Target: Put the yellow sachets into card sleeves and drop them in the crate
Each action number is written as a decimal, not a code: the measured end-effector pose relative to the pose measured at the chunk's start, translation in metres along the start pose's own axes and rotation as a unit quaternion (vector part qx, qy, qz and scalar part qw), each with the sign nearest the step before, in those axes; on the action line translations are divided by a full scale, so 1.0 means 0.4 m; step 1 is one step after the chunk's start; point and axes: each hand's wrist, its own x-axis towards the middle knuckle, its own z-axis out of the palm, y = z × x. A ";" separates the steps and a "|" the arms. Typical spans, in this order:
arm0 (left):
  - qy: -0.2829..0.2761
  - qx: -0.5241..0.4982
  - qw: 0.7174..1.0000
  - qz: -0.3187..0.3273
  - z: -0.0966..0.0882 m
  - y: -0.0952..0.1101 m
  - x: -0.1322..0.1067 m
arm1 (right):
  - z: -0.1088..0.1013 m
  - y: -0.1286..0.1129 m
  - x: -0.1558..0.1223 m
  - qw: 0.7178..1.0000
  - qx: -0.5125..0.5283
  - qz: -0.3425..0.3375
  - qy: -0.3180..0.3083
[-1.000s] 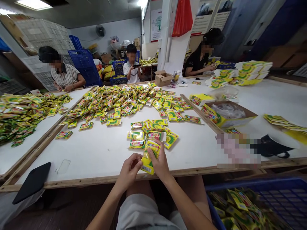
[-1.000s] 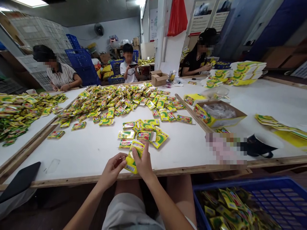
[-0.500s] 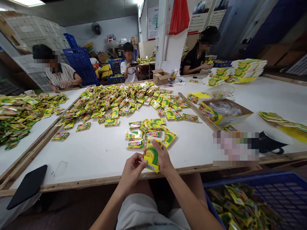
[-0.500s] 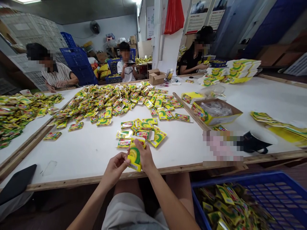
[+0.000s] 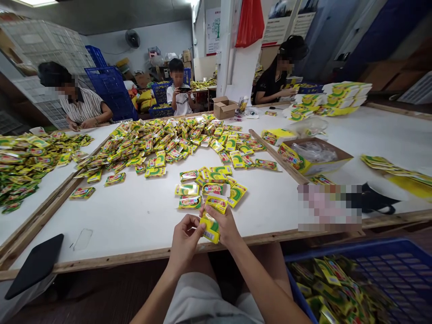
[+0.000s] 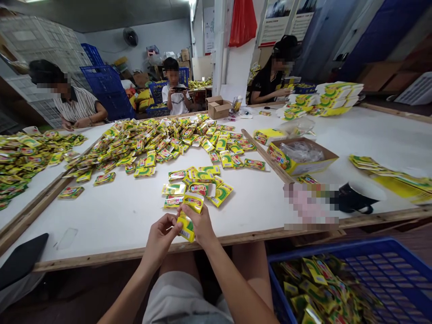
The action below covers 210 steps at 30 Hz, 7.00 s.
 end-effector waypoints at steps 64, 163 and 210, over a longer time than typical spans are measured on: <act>-0.078 0.049 0.993 0.075 -0.112 -0.105 0.066 | -0.112 0.115 0.056 0.927 -0.354 -0.100 -0.076; -0.117 0.562 0.801 0.172 -0.239 -0.047 0.346 | -0.350 -0.247 -0.183 0.773 -0.624 -0.099 0.059; -0.002 0.170 0.978 0.122 -0.064 -0.092 0.068 | -0.121 0.059 0.030 0.876 -0.443 -0.162 -0.098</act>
